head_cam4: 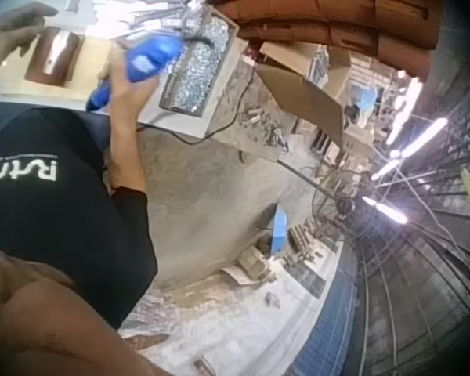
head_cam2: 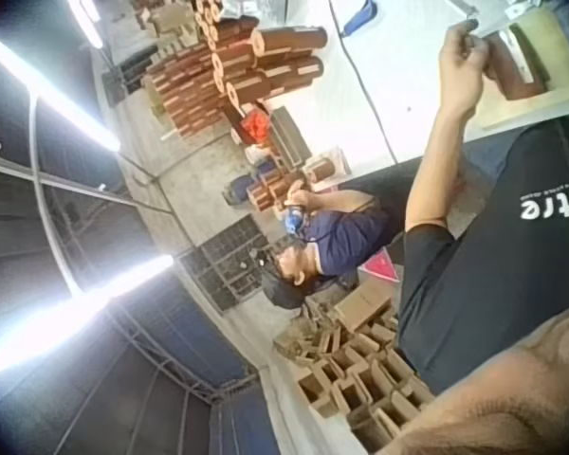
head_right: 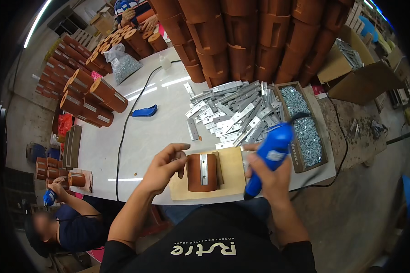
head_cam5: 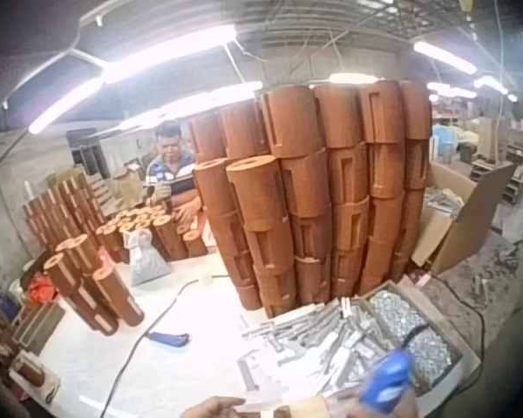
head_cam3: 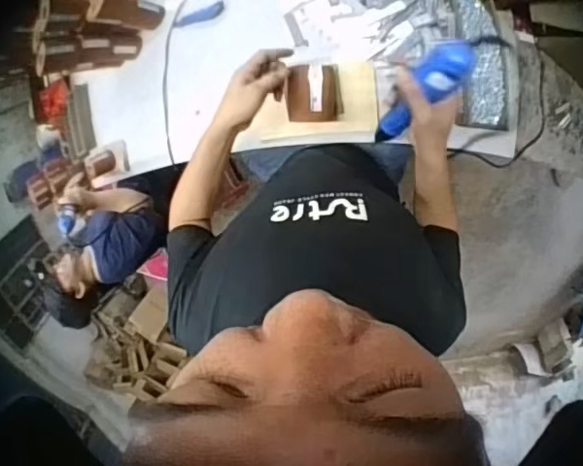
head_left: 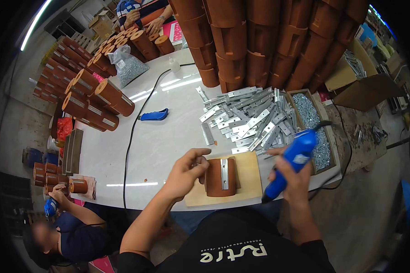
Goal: The recorder is using an electric screwdriver to attach metal brackets to cylindrical wooden parts in a factory setting.
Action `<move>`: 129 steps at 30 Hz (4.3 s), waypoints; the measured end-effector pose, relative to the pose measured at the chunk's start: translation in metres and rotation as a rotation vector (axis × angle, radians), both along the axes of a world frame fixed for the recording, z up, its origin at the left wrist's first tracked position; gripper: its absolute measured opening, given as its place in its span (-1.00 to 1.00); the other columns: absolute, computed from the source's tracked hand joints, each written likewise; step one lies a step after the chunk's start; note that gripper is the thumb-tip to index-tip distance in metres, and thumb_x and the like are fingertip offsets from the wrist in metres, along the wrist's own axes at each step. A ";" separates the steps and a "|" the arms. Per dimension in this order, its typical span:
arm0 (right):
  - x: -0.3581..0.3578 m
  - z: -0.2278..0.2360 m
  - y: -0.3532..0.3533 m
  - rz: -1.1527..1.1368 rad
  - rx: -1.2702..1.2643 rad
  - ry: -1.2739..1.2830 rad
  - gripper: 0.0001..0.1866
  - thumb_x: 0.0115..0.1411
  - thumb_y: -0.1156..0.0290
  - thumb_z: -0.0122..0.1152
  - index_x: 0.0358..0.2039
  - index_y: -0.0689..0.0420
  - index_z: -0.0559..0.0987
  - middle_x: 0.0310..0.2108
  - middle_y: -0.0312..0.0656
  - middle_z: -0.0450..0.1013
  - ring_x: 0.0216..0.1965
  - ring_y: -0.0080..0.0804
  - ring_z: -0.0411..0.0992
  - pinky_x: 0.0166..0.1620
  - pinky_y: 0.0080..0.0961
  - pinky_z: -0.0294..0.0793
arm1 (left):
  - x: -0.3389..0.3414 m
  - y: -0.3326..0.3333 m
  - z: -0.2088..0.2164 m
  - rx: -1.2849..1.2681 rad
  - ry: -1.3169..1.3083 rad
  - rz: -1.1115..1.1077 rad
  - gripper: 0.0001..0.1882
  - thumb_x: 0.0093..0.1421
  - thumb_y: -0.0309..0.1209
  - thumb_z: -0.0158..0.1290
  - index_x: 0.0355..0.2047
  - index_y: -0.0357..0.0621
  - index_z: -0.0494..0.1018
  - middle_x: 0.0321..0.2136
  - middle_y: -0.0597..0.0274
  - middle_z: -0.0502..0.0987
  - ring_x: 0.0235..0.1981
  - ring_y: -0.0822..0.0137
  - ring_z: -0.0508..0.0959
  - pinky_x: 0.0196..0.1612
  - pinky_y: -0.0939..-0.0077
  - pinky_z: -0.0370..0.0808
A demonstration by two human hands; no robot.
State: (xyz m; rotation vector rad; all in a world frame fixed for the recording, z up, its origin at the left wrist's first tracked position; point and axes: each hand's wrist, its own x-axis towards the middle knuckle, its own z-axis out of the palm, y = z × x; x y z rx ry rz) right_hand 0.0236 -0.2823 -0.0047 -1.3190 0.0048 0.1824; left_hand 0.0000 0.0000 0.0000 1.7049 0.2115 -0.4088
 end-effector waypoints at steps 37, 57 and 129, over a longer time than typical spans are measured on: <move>0.031 0.054 0.044 -0.123 0.819 -0.277 -0.77 0.33 0.17 0.01 -0.14 0.03 0.38 -0.36 -0.21 0.46 -0.56 -0.41 0.44 -0.39 -0.38 0.47 | -0.053 -0.026 -0.015 -1.024 0.179 0.287 -0.56 0.43 -0.08 -0.24 -0.50 -0.06 0.35 -0.76 0.31 0.29 -0.81 0.52 0.15 -0.75 0.68 0.10; 0.038 0.042 0.044 -0.119 0.911 -0.136 -0.78 0.32 0.15 0.04 -0.18 0.01 0.46 -0.36 -0.24 0.50 -0.57 -0.44 0.40 -0.39 -0.39 0.44 | -0.052 -0.037 -0.022 -1.403 0.196 0.161 -0.41 0.43 0.09 -0.43 -0.64 0.03 0.16 -0.80 0.42 0.04 -0.80 0.48 0.12 -0.70 0.62 0.05; 0.031 0.031 0.068 -0.154 0.488 -0.619 -0.62 0.21 0.38 0.14 -0.05 0.20 0.25 -0.41 0.07 0.48 -0.53 -0.34 0.47 -0.37 -0.43 0.55 | -0.014 -0.056 -0.035 0.753 -0.674 0.101 -0.82 0.06 -0.41 0.24 -0.33 -0.09 0.50 -0.69 0.28 0.42 -0.69 0.31 0.46 -0.60 0.41 0.35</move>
